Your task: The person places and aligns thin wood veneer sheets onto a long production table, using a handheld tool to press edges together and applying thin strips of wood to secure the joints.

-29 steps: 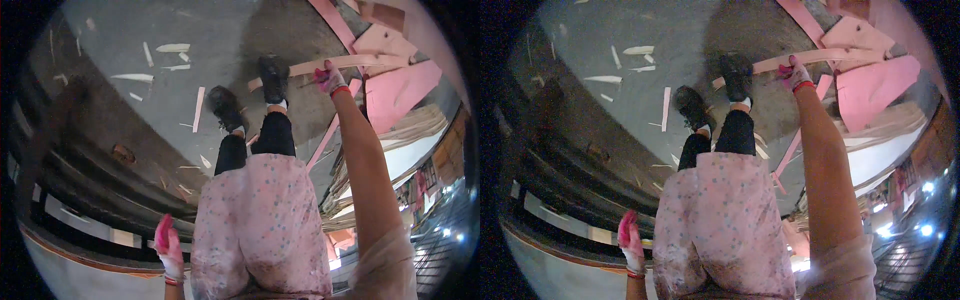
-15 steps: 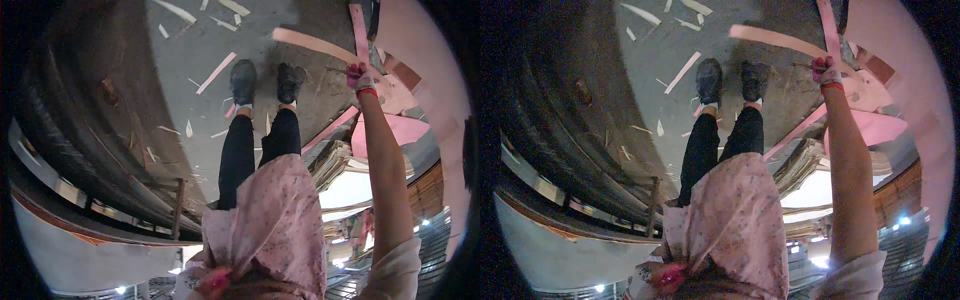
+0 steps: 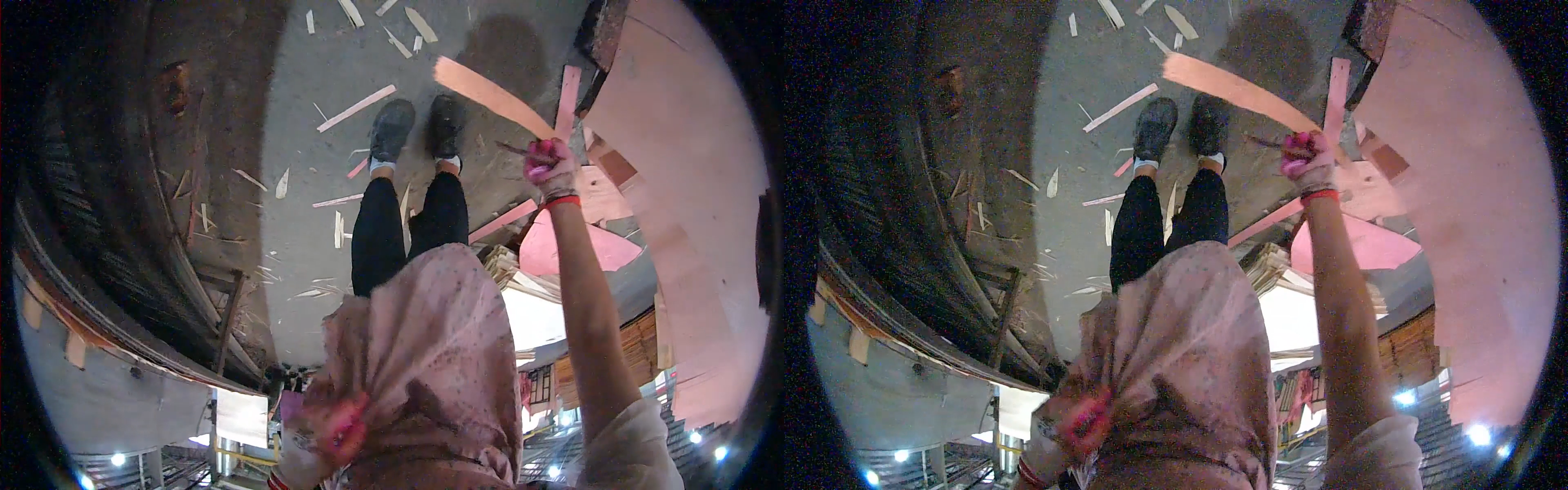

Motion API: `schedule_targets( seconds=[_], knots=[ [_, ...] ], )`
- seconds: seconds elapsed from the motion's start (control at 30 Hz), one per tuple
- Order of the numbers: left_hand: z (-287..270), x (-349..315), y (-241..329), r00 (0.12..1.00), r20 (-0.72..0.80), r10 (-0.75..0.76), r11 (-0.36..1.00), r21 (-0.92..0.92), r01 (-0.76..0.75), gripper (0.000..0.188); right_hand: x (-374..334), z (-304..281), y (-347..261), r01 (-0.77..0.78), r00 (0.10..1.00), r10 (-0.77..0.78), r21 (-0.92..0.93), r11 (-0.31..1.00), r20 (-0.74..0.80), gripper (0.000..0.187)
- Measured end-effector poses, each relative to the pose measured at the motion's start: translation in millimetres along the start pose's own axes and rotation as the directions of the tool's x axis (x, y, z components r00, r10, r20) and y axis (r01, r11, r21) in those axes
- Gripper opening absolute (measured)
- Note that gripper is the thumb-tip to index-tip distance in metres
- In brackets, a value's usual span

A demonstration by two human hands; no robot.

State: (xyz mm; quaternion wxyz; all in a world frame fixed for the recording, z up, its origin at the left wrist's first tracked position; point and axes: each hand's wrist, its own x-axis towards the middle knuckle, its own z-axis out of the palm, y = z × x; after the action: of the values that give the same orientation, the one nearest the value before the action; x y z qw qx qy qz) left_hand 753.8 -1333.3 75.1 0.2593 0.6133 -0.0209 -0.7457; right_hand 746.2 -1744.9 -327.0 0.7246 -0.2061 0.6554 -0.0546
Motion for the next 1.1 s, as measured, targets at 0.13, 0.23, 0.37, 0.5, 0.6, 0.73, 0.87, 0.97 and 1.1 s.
schedule_targets(
  seconds=[0.13, 0.23, 0.37, 0.5, 0.6, 0.73, 0.87, 0.97, 1.1],
  knots=[
    [20, -7, -13, 0.641, -0.718, -0.270, 0.822, -0.519, -0.234, 0.047, -64, 32, -21, -0.208, 0.936, 0.227, -0.098, 0.973, 0.268, 0.010],
    [8, -34, -79, 0.332, -0.896, -0.296, 0.873, -0.395, -0.286, 0.048, -151, 86, -27, 0.008, 0.935, 0.015, -0.064, 0.998, 0.354, 0.010],
    [-3, -79, -134, 0.040, -0.647, -0.761, 0.459, -0.581, -0.672, 0.052, -236, 131, -66, -0.150, 0.901, 0.145, -0.019, 0.988, 0.410, 0.011],
    [-23, -104, -25, 0.217, -0.928, -0.304, 0.515, -0.351, -0.782, 0.054, -310, 153, -109, -0.244, 0.766, 0.274, -0.131, 0.961, 0.581, 0.016],
    [-34, -95, 77, 0.350, -0.937, 0.002, 0.480, -0.307, -0.822, 0.073, -374, 175, -134, -0.458, 0.604, 0.414, -0.128, 0.880, 0.681, 0.020],
    [-44, -104, 217, 0.279, -0.915, 0.292, 0.492, -0.106, -0.864, 0.085, -427, 192, -138, -0.343, 0.686, 0.334, -0.118, 0.932, 0.646, 0.018],
    [-60, -139, 292, -0.125, -0.630, 0.767, 0.492, 0.701, -0.516, 0.103, -465, 207, -170, -0.307, 0.537, 0.341, -0.197, 0.931, 0.772, 0.023],
    [-71, -171, 332, -0.104, -0.391, 0.914, 0.344, 0.887, -0.308, 0.110, -485, 228, -229, -0.269, 0.349, 0.469, -0.393, 0.879, 0.811, 0.028],
    [-82, -189, 360, 0.045, -0.497, 0.866, 0.401, 0.640, -0.656, 0.113, -497, 266, -266, -0.110, 0.335, 0.488, -0.481, 0.870, 0.806, 0.020]
  ],
)
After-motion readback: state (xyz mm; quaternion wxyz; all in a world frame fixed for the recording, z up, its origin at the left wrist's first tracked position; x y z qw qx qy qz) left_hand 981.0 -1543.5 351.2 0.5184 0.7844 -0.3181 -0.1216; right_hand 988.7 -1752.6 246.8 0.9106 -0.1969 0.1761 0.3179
